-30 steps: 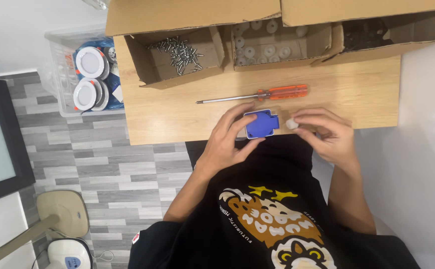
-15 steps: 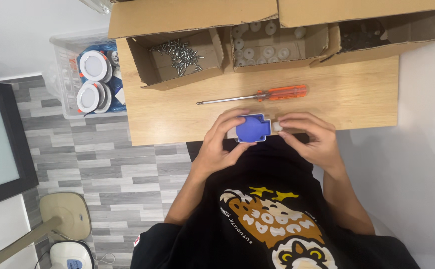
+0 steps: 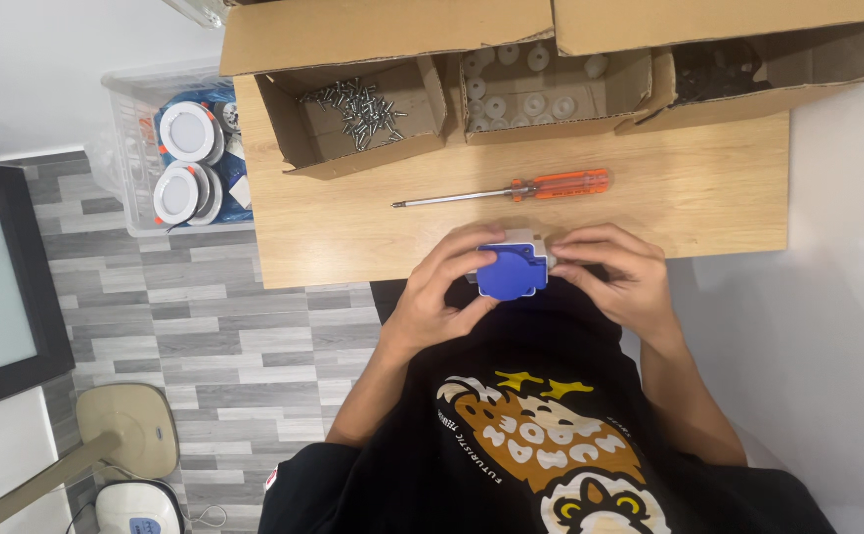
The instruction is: The person assembles small electrical components on a wooden table. They use a screwdriver to secure screws into a blue plastic housing, insert a black connector, and attach a white plastic cover. The person repeats this process with a second unit, handling screws, washers, and connectors from nearby boxes.
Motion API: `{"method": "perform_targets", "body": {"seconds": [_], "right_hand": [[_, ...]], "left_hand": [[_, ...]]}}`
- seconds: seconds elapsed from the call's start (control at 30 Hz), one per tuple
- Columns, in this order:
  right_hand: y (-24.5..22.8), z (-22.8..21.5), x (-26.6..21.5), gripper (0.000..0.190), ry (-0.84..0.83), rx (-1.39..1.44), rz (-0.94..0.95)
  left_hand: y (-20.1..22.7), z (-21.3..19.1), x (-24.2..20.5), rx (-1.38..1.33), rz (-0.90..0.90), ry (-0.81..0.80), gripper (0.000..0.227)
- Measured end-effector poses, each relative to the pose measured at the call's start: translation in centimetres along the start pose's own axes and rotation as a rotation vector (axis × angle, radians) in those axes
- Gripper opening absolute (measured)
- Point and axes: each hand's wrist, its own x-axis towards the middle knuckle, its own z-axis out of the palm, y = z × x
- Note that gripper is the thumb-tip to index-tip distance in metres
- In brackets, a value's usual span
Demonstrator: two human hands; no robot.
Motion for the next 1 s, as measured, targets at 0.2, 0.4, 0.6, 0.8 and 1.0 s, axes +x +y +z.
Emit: {"method": "perform_targets", "body": {"seconds": [0.2, 0.4, 0.6, 0.8, 1.0], "right_hand": [[1.5, 0.4, -0.9, 0.02, 0.029, 0.093, 0.051], [5.6, 0.7, -3.8, 0.018, 0.051, 0.102, 0.122], [2.7, 1.9, -1.8, 0.048, 0.031, -0.182, 0.078], [1.3, 2.0, -0.6, 0.07, 0.028, -0.196, 0.164], [2.5, 0.9, -0.2, 0.061, 0.022, -0.477, -0.278]], "left_hand": [[0.2, 0.6, 0.2, -0.041, 0.094, 0.063, 0.039], [0.6, 1.7, 0.4, 0.019, 0.177, 0.112, 0.035], [0.3, 2.1, -0.4, 0.157, 0.278, 0.091, 0.037], [0.3, 1.5, -0.9, 0.215, 0.306, 0.058, 0.027], [0.9, 0.1, 0.2, 0.034, 0.188, 0.125, 0.035]]}}
